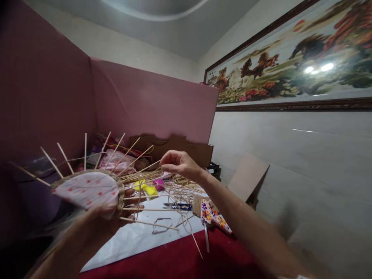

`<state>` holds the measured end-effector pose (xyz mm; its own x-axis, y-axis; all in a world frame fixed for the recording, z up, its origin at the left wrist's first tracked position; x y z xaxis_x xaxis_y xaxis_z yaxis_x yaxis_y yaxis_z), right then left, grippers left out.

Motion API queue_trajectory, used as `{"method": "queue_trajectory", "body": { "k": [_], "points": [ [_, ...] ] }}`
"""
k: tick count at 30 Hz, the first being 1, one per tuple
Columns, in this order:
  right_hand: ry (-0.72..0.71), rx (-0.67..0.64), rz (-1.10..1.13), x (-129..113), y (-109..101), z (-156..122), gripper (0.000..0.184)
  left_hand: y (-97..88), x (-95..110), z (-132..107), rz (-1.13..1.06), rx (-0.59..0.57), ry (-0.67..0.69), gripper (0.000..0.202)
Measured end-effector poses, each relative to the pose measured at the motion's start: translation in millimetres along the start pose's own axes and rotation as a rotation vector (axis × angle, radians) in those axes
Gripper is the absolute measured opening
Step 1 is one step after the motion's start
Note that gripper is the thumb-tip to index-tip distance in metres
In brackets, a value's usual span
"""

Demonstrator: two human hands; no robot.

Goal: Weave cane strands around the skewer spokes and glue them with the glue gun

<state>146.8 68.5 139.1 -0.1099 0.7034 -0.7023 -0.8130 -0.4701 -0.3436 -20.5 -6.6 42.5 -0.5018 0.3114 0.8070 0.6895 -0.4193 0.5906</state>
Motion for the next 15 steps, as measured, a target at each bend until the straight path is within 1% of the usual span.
{"method": "queue_trajectory", "body": {
  "k": [2, 4, 7, 8, 10, 12, 15],
  "points": [
    [0.055, -0.037, 0.074, 10.6, 2.6, -8.8, 0.024, -10.0, -10.2, -2.5, -0.012, -0.004, -0.022, 0.032],
    [0.077, -0.056, 0.119, 19.7, 3.0, -16.1, 0.026, -19.2, -18.2, -4.4, -0.027, 0.0, -0.025, 0.037],
    [0.09, -0.025, 0.152, 33.9, -1.5, -25.6, 0.027, -28.2, -26.4, -6.7, -0.03, 0.036, -0.04, 0.042],
    [0.099, -0.007, 0.154, 39.4, -3.8, -28.5, 0.027, -27.6, -28.2, -7.5, -0.023, 0.03, -0.056, 0.041],
    [0.133, 0.024, 0.15, 51.7, -8.1, -33.6, 0.024, -28.0, -27.4, -9.9, -0.034, 0.093, -0.052, 0.038],
    [0.168, 0.052, 0.147, 63.3, -11.5, -36.2, 0.021, -23.5, -26.2, -11.8, -0.038, 0.11, -0.065, 0.035],
    [0.164, 0.113, 0.167, 73.5, -14.4, -33.7, 0.019, -18.1, -27.4, -12.4, -0.041, 0.133, -0.11, 0.033]
  ]
}}
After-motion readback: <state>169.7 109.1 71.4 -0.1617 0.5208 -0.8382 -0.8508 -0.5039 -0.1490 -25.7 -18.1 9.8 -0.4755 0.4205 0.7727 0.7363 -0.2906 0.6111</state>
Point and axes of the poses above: each hand's wrist, its own z-axis towards the middle knuckle, its own y-axis out of the palm, x = y × z, the point moved 6 cm from there along z, towards the middle knuckle, and after that the axes turned 13 degrees about -y, right-handed, at the moved point
